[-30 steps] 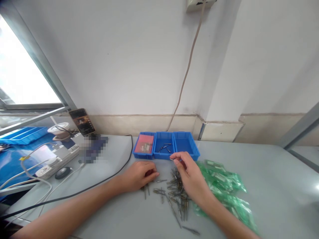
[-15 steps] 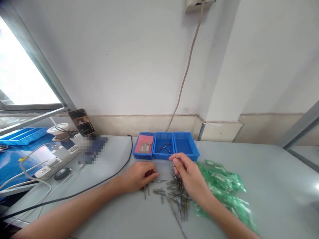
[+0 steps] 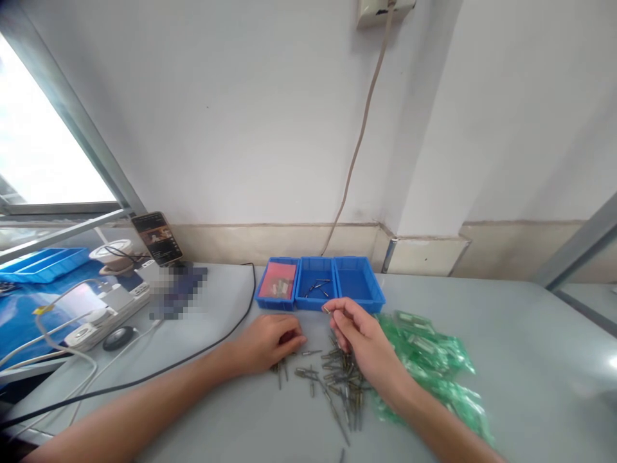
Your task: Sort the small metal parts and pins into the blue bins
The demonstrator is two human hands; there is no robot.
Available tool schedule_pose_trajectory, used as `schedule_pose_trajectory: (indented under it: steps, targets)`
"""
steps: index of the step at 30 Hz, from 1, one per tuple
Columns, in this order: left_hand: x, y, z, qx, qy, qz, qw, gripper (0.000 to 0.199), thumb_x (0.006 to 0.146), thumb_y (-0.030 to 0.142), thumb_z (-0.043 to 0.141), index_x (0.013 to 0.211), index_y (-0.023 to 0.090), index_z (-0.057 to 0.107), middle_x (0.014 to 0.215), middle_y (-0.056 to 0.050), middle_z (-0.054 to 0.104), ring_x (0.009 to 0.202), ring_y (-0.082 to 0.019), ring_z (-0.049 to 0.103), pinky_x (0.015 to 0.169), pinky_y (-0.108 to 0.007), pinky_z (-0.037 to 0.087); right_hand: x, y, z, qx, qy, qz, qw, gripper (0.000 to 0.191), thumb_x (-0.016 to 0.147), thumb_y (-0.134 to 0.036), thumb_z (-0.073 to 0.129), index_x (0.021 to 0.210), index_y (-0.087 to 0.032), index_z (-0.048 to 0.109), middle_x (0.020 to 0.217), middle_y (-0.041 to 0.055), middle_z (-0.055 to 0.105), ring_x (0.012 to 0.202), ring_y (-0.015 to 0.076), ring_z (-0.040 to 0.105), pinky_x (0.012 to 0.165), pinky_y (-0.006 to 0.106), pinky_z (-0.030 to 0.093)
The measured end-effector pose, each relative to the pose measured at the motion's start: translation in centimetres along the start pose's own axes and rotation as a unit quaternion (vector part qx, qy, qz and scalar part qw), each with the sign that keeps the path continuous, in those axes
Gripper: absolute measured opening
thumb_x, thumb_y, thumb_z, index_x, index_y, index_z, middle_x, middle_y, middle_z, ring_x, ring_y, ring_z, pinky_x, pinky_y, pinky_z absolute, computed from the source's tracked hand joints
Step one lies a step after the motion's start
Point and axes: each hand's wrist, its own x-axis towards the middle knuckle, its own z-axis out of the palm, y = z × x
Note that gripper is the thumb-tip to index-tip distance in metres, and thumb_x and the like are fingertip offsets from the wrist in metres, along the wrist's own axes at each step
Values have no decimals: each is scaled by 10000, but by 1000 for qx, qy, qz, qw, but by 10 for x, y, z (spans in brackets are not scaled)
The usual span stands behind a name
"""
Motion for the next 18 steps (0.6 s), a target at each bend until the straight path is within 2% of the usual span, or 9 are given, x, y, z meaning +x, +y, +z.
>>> schedule_pose_trajectory:
  steps: [6, 10, 18]
  targets:
    - [-1, -1, 2, 1, 6, 5, 1000, 245, 1081, 349, 599, 892, 193, 610, 823, 4, 670, 710, -147, 583, 652, -250, 363, 0, 0, -1, -67, 28, -26, 997, 415, 978, -610, 651, 1210, -268, 697, 841, -2, 580, 670, 169, 511, 637, 304, 470]
    - [-1, -1, 1, -2, 1, 5, 1000, 254, 1088, 359, 588, 899, 192, 612, 835, 1, 677, 716, -148, 589, 659, -250, 369, 1, 0, -3, -109, 40, -53, 992, 379, 967, -585, 675, 1164, -264, 711, 913, 12, 627, 698, 171, 538, 642, 298, 482]
    - [-1, -2, 2, 5, 6, 7, 1000, 252, 1084, 356, 597, 889, 197, 591, 830, 12, 665, 716, -141, 576, 654, -244, 357, 0, -4, -1, -125, 52, -47, 990, 354, 968, -594, 650, 1012, -245, 687, 734, -23, 564, 642, 173, 504, 617, 299, 444]
